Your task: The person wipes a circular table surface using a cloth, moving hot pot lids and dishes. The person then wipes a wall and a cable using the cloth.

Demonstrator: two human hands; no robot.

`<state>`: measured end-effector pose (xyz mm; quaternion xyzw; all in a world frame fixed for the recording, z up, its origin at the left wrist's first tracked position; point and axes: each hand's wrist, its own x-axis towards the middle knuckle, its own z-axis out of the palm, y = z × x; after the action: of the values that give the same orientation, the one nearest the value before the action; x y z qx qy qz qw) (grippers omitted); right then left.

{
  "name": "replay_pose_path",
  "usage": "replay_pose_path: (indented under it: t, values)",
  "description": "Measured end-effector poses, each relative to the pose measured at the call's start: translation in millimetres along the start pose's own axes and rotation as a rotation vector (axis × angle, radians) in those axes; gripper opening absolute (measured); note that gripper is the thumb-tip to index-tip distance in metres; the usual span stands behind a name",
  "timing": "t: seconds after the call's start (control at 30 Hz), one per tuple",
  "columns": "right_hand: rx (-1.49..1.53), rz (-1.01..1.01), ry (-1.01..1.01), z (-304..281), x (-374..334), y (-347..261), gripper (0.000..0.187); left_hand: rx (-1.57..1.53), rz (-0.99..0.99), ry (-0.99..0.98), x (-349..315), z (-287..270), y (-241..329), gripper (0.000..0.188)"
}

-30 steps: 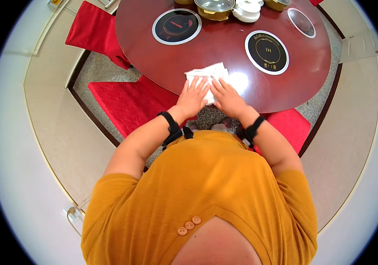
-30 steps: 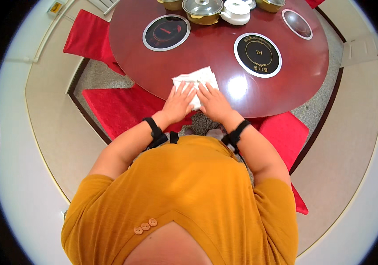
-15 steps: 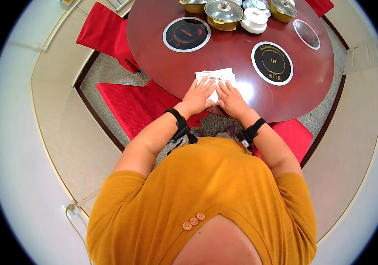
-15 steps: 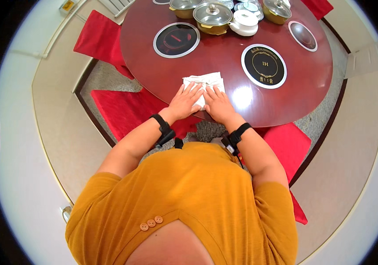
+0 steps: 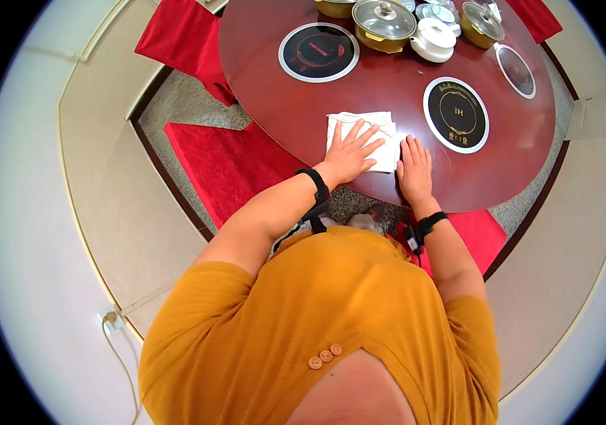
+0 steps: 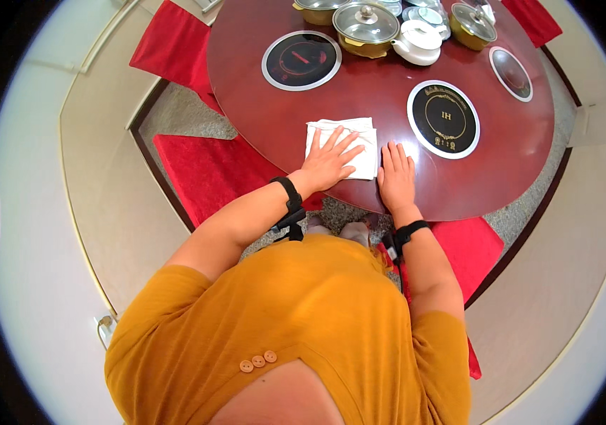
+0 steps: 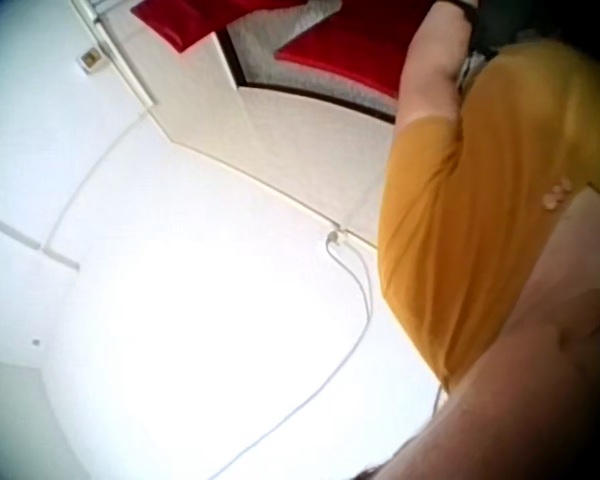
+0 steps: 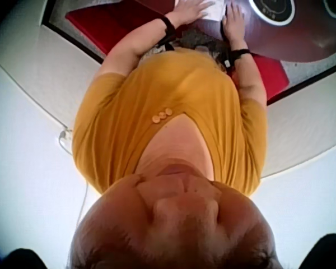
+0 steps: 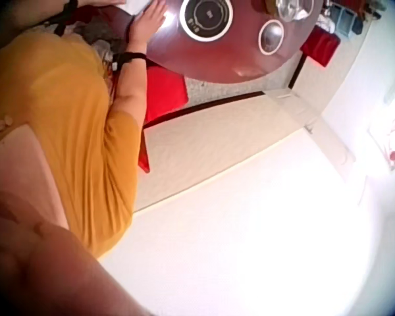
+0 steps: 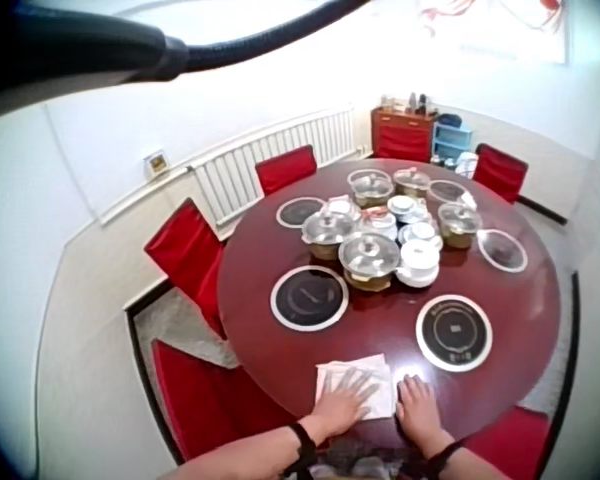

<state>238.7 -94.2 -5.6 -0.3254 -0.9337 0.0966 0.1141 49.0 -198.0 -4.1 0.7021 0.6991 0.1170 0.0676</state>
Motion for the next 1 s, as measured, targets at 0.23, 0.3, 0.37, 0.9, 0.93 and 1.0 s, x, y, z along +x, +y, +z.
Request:
replay_pose_path:
  t: [0.23, 0.3, 0.37, 0.9, 0.93, 1.0]
  values:
    - [0.001, 0.023, 0.012, -4.2, -0.1, -2.5, 0.049, 0.017, -0.151, 0.096, 59.2, 5.7, -17.4, 0.055]
    - [-0.005, 0.031, 0.013, -7.1, 0.7, -4.7, 0.049, 0.028, -0.175, 0.111, 81.9, 8.7, -24.1, 0.055]
    - [-0.008, 0.037, 0.008, -8.7, 0.9, -5.2, 0.049, 0.035, -0.212, 0.136, 106.3, 14.5, -32.7, 0.056]
    - [-0.094, 0.026, -0.018, 0.8, 1.4, -4.6, 0.05, -0.027, -0.064, 0.12, 36.1, -3.4, -69.5, 0.059]
    - [-0.088, 0.013, -0.02, -0.2, 0.6, -4.3, 0.05, -0.038, -0.077, 0.092, 22.8, -9.9, -82.8, 0.058]
    - [-0.109, 0.022, -0.021, -0.6, 0.2, -4.1, 0.05, 0.055, -0.189, 0.053, -3.2, -23.1, -114.7, 0.058]
